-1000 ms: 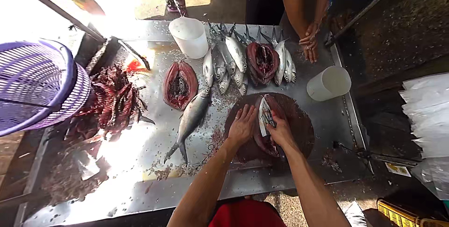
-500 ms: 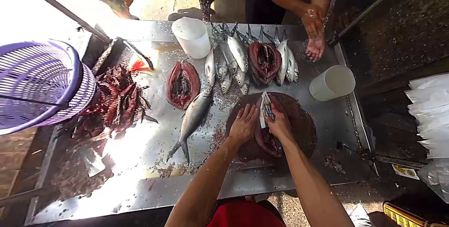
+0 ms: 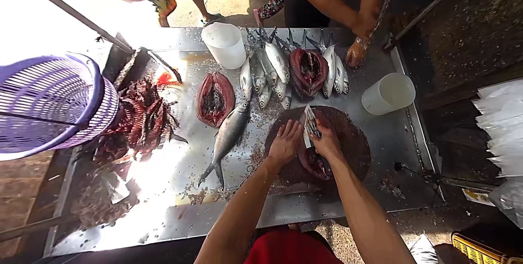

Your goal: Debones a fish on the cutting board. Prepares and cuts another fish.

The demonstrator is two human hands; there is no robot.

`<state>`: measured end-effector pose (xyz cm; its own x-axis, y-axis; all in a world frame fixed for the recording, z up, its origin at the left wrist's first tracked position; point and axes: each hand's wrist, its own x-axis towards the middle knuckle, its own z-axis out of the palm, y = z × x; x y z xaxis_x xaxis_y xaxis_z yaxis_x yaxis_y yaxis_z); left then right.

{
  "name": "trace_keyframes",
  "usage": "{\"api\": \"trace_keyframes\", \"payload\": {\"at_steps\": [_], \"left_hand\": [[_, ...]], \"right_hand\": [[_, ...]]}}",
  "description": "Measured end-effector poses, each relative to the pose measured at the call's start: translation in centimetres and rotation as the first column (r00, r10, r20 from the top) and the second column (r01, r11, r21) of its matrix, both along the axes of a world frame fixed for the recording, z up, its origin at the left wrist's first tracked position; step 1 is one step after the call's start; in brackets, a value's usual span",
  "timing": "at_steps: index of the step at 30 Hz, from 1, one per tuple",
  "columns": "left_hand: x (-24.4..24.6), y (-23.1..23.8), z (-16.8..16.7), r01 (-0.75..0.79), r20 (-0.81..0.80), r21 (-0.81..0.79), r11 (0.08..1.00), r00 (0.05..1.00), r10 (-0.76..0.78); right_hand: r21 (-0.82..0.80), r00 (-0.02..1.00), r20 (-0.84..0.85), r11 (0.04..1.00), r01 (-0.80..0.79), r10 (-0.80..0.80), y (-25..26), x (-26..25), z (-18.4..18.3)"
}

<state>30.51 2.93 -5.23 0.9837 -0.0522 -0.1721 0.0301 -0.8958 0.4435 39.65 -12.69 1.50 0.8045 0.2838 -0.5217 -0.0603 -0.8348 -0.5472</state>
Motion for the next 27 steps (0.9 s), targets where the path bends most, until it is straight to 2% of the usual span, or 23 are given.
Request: {"api": "trace_keyframes", "payload": {"at_steps": [7,16,27], "left_hand": [[0.1,0.0,-0.2,0.008,-0.015,0.003,1.000,1.000,-0.008],[0.0,0.2,-0.6,0.018,-0.002,0.020,1.000,1.000,-0.018],[-0.1,0.4,-0.6,0.038,0.051,0.008,0.999,0.998,-0.038]], "right_hand": [[0.057,0.982,-0.089,0.985,-0.162,0.166,-3.3,-1.3,0.1],[0.127,0.923,-0.050,0.919,-0.374,0.383,-6.4,-2.5,0.1],[0.020,0.801,-0.121,0.808,-0.589,0.587,-8.7,-2.5,1.2]]}}
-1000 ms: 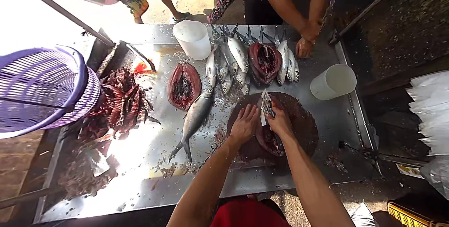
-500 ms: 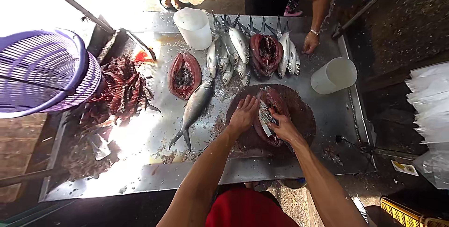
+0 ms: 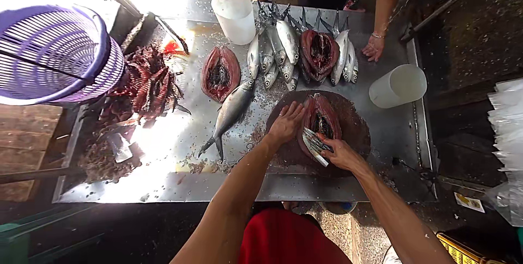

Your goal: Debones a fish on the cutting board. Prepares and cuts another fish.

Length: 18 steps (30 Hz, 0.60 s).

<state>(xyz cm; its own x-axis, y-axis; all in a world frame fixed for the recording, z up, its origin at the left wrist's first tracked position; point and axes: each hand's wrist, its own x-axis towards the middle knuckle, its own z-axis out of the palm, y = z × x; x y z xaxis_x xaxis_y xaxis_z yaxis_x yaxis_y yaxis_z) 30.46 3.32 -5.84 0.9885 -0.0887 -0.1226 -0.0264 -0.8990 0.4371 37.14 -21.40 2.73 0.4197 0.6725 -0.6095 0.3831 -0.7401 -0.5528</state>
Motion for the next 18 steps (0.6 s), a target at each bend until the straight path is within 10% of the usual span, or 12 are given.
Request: {"api": "trace_keyframes", "payload": {"at_steps": [18], "left_hand": [[-0.1,-0.4,-1.2,-0.038,0.117,0.067,0.997,0.993,0.030]], "right_hand": [[-0.463,0.914,-0.008,0.809,-0.363,0.405,0.8,0.5,7.2]]}}
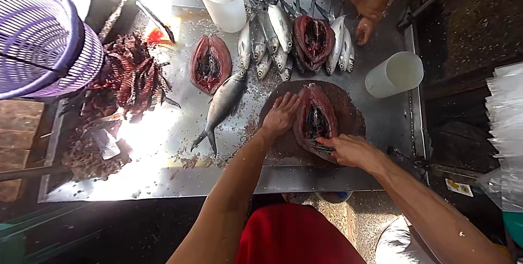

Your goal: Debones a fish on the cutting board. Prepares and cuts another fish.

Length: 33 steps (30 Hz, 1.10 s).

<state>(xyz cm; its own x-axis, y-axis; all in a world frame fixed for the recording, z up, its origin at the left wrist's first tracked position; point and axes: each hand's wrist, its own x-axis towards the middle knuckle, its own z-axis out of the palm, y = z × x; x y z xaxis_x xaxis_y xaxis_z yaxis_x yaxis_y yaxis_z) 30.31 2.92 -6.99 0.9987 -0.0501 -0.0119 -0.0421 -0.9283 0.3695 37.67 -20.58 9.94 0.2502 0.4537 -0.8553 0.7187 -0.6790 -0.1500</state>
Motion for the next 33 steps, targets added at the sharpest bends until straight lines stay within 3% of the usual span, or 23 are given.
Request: {"api": "trace_keyframes", "payload": {"at_steps": [10,13,16,22,27,29,33], "left_hand": [[0.1,-0.3,0.1,0.010,-0.063,0.059,0.998,0.998,-0.006],[-0.2,0.2,0.6,0.020,-0.048,-0.062,0.998,0.999,-0.023],[-1.3,0.8,1.2,0.099,0.012,-0.162,0.982,0.995,-0.098],[-1.2,0.7,2.5,0.227,-0.099,-0.108,0.968,0.966,-0.238],[0.8,0.3,4.4,0.427,-0.221,-0.041,0.904,0.878,-0.425],[0.5,0.2,4.7,0.470,-0.200,-0.017,0.882,0.863,-0.464],[-1.1,1.2,3.1,0.212,0.038,0.051,0.976,0.976,-0.214]], "right_hand": [[-0.053,0.991,0.135,0.999,0.004,0.003,-0.1,-4.3,3.2],[-0.047,0.987,0.154,0.998,0.049,-0.042,-0.4,-4.8,4.7],[0.010,0.974,0.124,0.982,0.189,-0.189,-2.3,-3.7,5.5],[0.287,0.851,-0.038,0.810,0.511,-0.524,-8.0,-2.5,2.5],[0.345,0.782,-0.100,0.716,0.607,-0.615,-10.7,-3.5,-0.1],[0.346,0.757,-0.152,0.683,0.643,-0.636,-11.0,-4.0,-0.7],[0.363,0.684,-0.238,0.590,0.721,-0.689,-10.5,-4.7,-1.9]]}}
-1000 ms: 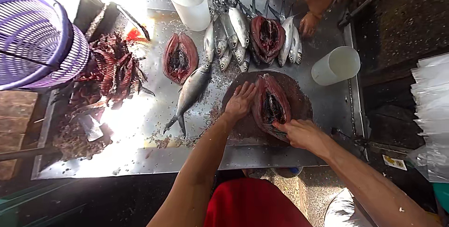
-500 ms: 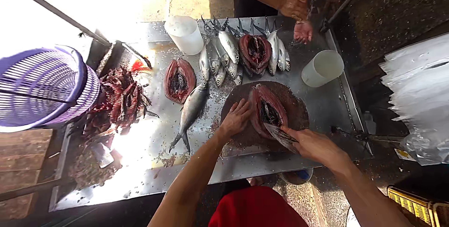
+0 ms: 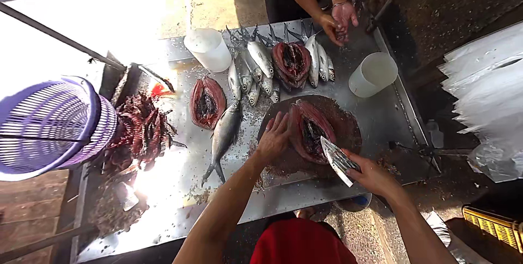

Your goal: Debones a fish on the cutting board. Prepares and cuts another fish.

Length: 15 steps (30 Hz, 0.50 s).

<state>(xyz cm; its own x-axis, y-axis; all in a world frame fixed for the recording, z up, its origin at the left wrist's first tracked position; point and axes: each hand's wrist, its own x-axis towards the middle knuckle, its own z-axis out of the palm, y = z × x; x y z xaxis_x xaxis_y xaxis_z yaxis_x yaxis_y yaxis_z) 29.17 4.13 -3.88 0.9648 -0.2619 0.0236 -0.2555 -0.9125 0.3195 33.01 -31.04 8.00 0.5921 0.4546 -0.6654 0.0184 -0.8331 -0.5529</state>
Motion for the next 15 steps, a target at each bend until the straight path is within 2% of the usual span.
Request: {"api": "trace_keyframes", "payload": {"at_steps": [2,7,10,15], "left_hand": [[-0.8,0.1,-0.9,-0.100,-0.029,0.007,0.995,0.995,0.101],[-2.4,-0.9,-1.7,-0.202,-0.042,-0.039,0.979,0.979,0.201],[-2.8,-1.3,-1.5,-0.209,-0.060,-0.044,0.977,0.977,0.206],[-3.0,-1.1,-1.4,-0.193,-0.068,-0.076,0.978,0.980,0.188]], "right_hand": [[0.068,0.998,-0.011,0.995,0.067,-0.066,1.0,0.0,-0.7],[0.176,0.983,-0.020,0.967,0.181,-0.181,5.4,0.9,-2.3],[0.217,0.973,-0.047,0.948,0.233,-0.228,8.6,1.6,-3.1],[0.181,0.971,0.001,0.955,0.233,-0.238,12.7,2.9,-5.3]]}}
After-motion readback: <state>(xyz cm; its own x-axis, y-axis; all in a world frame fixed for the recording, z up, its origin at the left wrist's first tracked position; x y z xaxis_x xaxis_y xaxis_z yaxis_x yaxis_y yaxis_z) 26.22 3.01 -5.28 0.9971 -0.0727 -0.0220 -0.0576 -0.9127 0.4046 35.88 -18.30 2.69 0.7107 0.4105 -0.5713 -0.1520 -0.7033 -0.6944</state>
